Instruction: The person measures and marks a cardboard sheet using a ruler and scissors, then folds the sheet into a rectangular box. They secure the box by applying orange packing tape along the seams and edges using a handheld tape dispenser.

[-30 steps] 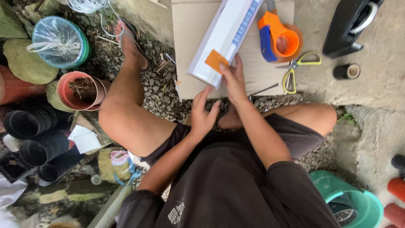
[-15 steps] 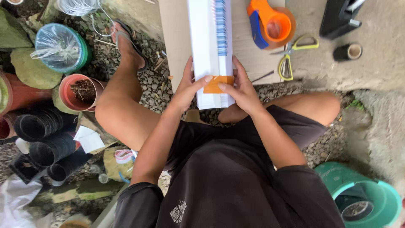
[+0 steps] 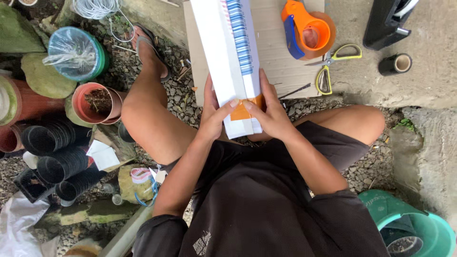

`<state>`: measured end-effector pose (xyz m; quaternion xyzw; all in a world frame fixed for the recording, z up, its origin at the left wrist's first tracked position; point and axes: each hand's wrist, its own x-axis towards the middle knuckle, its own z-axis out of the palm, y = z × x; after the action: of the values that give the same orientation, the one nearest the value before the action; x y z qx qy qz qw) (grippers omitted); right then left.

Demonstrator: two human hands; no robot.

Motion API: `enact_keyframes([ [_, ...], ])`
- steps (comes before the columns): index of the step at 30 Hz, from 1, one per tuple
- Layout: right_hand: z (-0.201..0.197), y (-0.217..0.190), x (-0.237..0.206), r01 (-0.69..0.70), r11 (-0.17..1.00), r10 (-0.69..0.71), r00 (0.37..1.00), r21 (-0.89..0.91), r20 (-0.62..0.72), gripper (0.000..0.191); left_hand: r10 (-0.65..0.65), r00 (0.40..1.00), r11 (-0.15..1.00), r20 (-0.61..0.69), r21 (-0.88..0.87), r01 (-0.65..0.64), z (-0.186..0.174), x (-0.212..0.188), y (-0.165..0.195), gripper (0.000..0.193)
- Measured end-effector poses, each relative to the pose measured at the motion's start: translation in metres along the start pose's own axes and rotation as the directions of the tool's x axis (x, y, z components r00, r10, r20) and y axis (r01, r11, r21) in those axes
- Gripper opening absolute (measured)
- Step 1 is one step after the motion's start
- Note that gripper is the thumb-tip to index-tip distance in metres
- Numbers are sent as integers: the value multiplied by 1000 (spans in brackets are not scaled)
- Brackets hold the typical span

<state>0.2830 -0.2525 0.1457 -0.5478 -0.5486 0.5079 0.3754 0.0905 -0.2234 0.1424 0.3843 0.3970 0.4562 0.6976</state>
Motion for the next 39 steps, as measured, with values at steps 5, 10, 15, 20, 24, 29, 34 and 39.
enact_keyframes([
  [5,5,-5,-7,105,994,-107,992,-27,-65,84,24,999,997,32,68,-26,-3,2,5,102],
  [10,5,-13,-2,107,994,-108,989,-12,-102,86,10,1000,999,8,52,-11,0,10,11,97],
  [15,0,-24,-5,96,991,-104,991,-89,-86,79,-17,1000,1000,-16,5,17,3,15,22,96],
  [20,-8,-43,-3,134,938,-190,970,-319,-151,66,21,1000,1000,-4,-6,-21,12,12,29,94],
  [24,-10,-55,0,19,955,-75,981,-295,-179,66,37,999,999,-20,-7,-38,17,8,29,95],
  [29,-23,-55,-3,210,938,-217,976,-276,5,77,47,998,998,-36,-35,-48,15,11,26,93],
  [34,-38,-50,-5,240,947,-214,967,-212,141,91,-3,1000,994,-19,-105,1,16,18,33,92],
  [39,-47,-66,6,219,966,-215,976,-134,40,66,-177,984,922,22,-345,174,20,39,63,68],
])
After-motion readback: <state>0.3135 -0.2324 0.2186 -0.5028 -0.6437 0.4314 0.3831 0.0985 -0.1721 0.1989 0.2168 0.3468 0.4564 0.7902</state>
